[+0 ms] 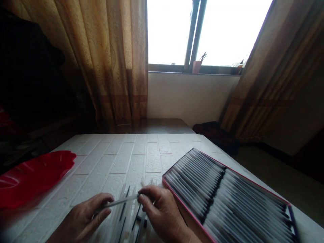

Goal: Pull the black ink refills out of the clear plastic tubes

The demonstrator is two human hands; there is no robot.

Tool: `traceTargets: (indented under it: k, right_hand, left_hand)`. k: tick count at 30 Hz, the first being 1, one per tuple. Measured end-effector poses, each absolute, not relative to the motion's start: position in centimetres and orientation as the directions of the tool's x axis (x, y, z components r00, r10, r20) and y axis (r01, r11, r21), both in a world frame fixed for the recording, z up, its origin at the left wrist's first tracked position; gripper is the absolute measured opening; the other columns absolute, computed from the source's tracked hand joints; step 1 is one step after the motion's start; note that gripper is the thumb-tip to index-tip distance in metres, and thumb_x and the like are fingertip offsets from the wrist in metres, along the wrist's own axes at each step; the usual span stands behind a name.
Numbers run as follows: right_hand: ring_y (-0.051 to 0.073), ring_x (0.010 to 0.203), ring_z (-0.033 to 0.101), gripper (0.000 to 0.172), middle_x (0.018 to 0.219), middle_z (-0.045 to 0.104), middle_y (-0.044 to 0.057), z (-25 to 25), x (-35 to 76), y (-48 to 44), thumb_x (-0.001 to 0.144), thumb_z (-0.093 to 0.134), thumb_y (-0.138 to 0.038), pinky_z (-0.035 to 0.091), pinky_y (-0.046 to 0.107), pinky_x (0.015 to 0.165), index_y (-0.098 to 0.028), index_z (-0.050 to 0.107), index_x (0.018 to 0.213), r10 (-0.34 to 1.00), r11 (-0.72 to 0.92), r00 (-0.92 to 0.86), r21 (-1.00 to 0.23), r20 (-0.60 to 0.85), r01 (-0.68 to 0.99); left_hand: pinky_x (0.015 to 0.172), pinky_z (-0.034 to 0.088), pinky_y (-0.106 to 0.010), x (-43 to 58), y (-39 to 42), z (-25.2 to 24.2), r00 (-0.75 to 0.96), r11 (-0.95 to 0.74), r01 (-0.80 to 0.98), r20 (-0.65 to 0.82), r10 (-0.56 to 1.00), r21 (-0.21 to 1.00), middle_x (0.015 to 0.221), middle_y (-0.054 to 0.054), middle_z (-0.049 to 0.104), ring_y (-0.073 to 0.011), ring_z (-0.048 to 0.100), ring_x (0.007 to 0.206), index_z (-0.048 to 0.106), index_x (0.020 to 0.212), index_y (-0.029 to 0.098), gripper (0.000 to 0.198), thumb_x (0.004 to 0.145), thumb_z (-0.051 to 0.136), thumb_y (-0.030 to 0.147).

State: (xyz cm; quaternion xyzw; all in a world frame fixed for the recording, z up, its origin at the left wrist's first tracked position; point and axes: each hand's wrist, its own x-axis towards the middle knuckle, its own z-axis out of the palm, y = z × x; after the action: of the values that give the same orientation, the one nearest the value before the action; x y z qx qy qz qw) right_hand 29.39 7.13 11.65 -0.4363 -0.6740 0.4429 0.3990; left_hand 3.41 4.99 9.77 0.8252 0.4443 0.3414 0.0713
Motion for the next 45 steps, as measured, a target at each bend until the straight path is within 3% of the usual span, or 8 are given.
traceTargets:
  k: [6, 11, 19, 26, 32, 36, 39, 45]
  right_hand:
    - [0.019, 0.065, 0.066, 0.029, 0.075, 0.070, 0.006, 11.5, 29.4, 7.2, 0.090, 0.058, -0.038, 0.052, 0.029, 0.061, -0.015, 0.075, 0.092, 0.944, 0.214, -0.301, -0.946, 0.136, 0.243]
    - [0.019, 0.065, 0.064, 0.028, 0.073, 0.069, 0.005, 11.5, 29.5, 7.1, 0.090, 0.058, -0.037, 0.053, 0.030, 0.061, -0.015, 0.075, 0.091, 0.942, 0.231, -0.303, -0.937, 0.147, 0.264]
    - [0.018, 0.064, 0.065, 0.027, 0.075, 0.071, 0.005, 11.3, 29.4, 7.3, 0.090, 0.058, -0.036, 0.052, 0.028, 0.060, -0.016, 0.076, 0.092, 0.944, 0.233, -0.294, -0.935, 0.150, 0.268]
    - [0.018, 0.064, 0.063, 0.026, 0.072, 0.069, 0.004, 11.3, 29.5, 7.1, 0.091, 0.058, -0.034, 0.052, 0.028, 0.059, -0.016, 0.076, 0.090, 0.937, 0.262, -0.302, -0.921, 0.173, 0.288]
    - [0.017, 0.062, 0.060, 0.025, 0.071, 0.070, 0.005, 11.9, 29.4, 7.1, 0.089, 0.058, -0.032, 0.049, 0.026, 0.057, -0.016, 0.077, 0.089, 0.935, 0.282, -0.298, -0.910, 0.190, 0.304]
    - [0.018, 0.064, 0.063, 0.025, 0.074, 0.072, 0.005, 11.6, 29.3, 7.0, 0.089, 0.058, -0.033, 0.050, 0.027, 0.058, -0.016, 0.077, 0.091, 0.936, 0.272, -0.304, -0.916, 0.180, 0.295]
    - [0.018, 0.066, 0.064, 0.024, 0.074, 0.072, 0.005, 11.3, 29.3, 7.0, 0.090, 0.058, -0.033, 0.051, 0.027, 0.060, -0.017, 0.077, 0.089, 0.930, 0.277, -0.322, -0.914, 0.178, 0.296]
    - [0.019, 0.063, 0.064, 0.026, 0.073, 0.072, 0.005, 11.6, 29.4, 7.1, 0.089, 0.057, -0.034, 0.050, 0.028, 0.059, -0.016, 0.077, 0.091, 0.933, 0.281, -0.310, -0.909, 0.184, 0.309]
  left_hand:
    - [0.059, 0.052, -0.013, 3.4, 5.1, 9.9, 0.344, -0.598, 0.689, 0.542, 0.767, 0.409, 0.075, 0.009, 0.069, -0.0100, 0.070, 0.060, 0.054, 0.103, 0.032, 0.006, 0.103, 0.052, 0.038]
    - [0.063, 0.054, -0.014, 3.4, 5.2, 10.1, 0.366, -0.603, 0.680, 0.521, 0.771, 0.416, 0.078, 0.006, 0.070, -0.0113, 0.073, 0.068, 0.062, 0.095, 0.031, 0.019, 0.105, 0.048, 0.039]
    - [0.060, 0.054, -0.012, 3.7, 5.0, 10.8, 0.351, -0.619, 0.661, 0.554, 0.755, 0.424, 0.076, 0.008, 0.071, -0.0092, 0.071, 0.060, 0.057, 0.103, 0.031, 0.012, 0.102, 0.054, 0.042]
    - [0.068, 0.056, -0.014, 3.5, 5.4, 10.5, 0.372, -0.614, 0.662, 0.522, 0.767, 0.430, 0.082, 0.004, 0.072, -0.0119, 0.074, 0.073, 0.065, 0.097, 0.030, 0.020, 0.104, 0.049, 0.039]
    - [0.065, 0.056, -0.012, 3.5, 5.1, 10.6, 0.368, -0.633, 0.665, 0.564, 0.739, 0.396, 0.085, 0.007, 0.075, -0.0101, 0.074, 0.067, 0.057, 0.115, 0.033, 0.020, 0.101, 0.055, 0.048]
    - [0.061, 0.053, -0.012, 3.4, 5.0, 10.5, 0.372, -0.626, 0.676, 0.553, 0.745, 0.389, 0.075, 0.008, 0.070, -0.0095, 0.071, 0.063, 0.059, 0.099, 0.031, 0.013, 0.102, 0.055, 0.043]
    - [0.066, 0.054, -0.014, 3.4, 5.1, 10.4, 0.384, -0.619, 0.682, 0.531, 0.756, 0.388, 0.079, 0.007, 0.072, -0.0104, 0.074, 0.069, 0.062, 0.097, 0.030, 0.014, 0.102, 0.053, 0.041]
    - [0.062, 0.053, -0.012, 3.5, 5.1, 11.2, 0.413, -0.617, 0.681, 0.489, 0.768, 0.395, 0.073, 0.007, 0.073, -0.0094, 0.074, 0.066, 0.066, 0.089, 0.028, 0.030, 0.106, 0.044, 0.040]
